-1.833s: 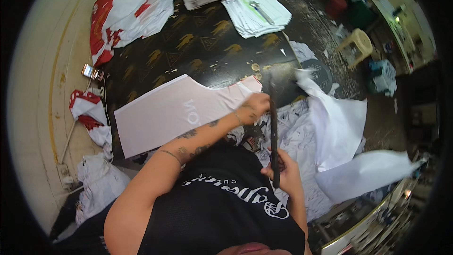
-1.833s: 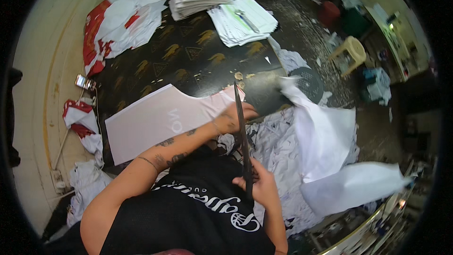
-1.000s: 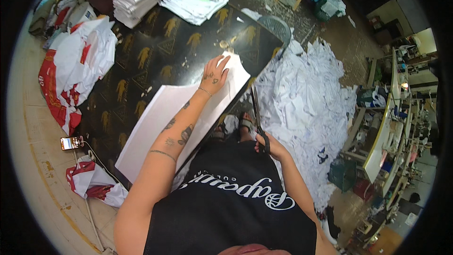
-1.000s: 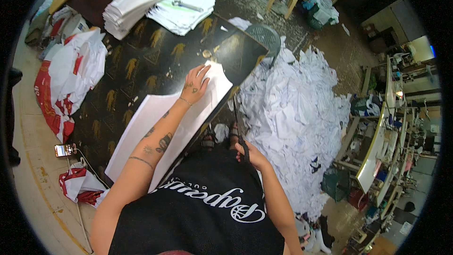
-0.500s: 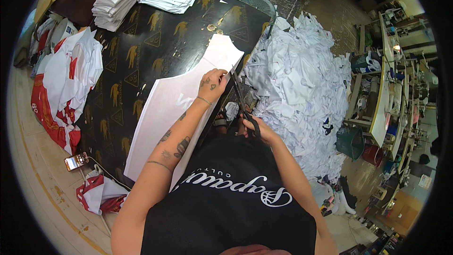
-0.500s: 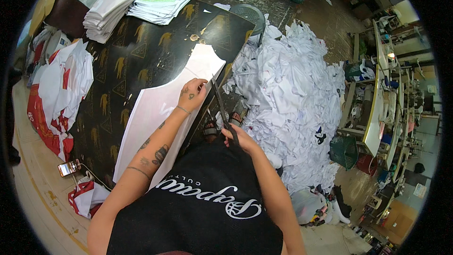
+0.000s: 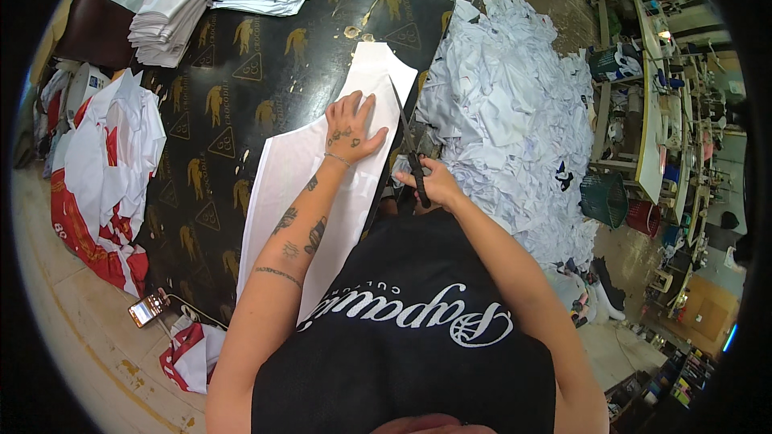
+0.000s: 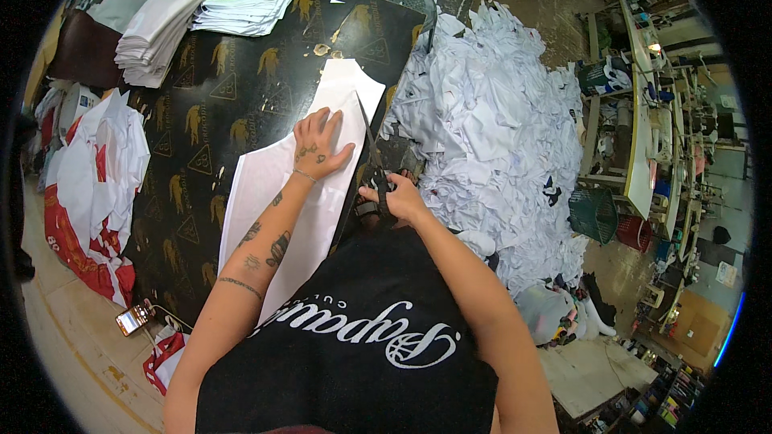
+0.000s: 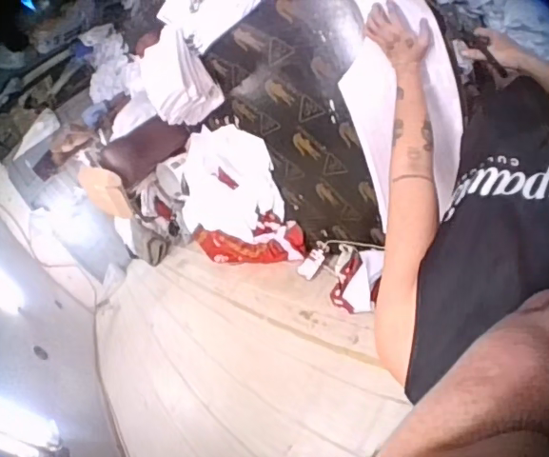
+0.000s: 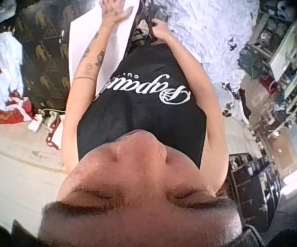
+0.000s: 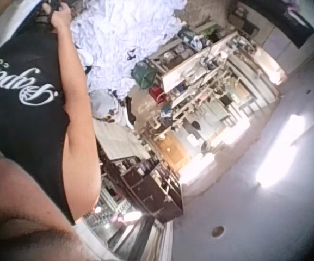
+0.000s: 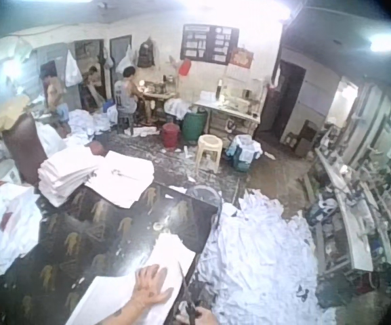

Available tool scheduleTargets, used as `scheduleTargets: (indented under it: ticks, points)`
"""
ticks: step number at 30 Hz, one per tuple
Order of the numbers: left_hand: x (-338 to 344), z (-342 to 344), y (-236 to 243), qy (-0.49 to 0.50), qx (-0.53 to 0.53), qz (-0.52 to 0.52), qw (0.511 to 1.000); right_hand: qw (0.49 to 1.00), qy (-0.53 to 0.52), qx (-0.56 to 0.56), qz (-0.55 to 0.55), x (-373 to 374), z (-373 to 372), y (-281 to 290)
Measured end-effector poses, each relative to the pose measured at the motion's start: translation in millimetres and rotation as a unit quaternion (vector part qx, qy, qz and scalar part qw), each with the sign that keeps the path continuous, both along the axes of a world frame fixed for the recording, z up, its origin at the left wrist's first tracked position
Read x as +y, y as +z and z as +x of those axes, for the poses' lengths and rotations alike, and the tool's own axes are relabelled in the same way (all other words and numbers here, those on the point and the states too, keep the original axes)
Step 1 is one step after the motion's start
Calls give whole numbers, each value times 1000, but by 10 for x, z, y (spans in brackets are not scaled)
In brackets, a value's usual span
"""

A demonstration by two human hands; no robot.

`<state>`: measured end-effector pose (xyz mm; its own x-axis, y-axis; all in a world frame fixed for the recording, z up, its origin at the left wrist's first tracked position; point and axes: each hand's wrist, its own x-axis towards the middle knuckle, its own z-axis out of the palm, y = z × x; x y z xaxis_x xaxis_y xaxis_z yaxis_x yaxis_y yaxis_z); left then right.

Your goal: The person lays a white fabric sheet on a table, uses shears to cut it into a smaller piece, then picks up a red and white jersey to cut a section from it. The process is repeated with additional white fabric sheets and jerseys.

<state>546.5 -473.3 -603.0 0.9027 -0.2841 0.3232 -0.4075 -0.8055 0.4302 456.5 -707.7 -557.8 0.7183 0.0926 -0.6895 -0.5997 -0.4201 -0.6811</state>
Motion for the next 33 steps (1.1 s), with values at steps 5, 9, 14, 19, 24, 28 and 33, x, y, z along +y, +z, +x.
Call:
scheduleTargets:
  ticks: [5, 9, 14, 19, 24, 28, 33]
  points:
    - [6, 18, 51, 0, 9, 4, 1000, 998, -50, 26, -1, 213, 216, 18]
    - [34, 19, 53, -3, 22, -5, 1000, 998, -43, 9, -50, 316, 372, 65]
    - [51, 14, 31, 0, 16, -25, 1000, 998, -57, 29, -22, 430, 609, 104]
    - [76, 17, 36, -5, 21, -36, 999, 999, -47, 13, -20, 536, 889, 39]
    - [76, 23, 63, -4, 27, -54, 998, 999, -39, 21, -20, 468, 1055, 36]
    - [66, 17, 131, -6, 46, -55, 997, 997, -55, 29, 41, 349, 1355, 137]
    - [78, 91, 157, -2, 113, -59, 992, 976, 63, -195, -72, -150, 1650, 426]
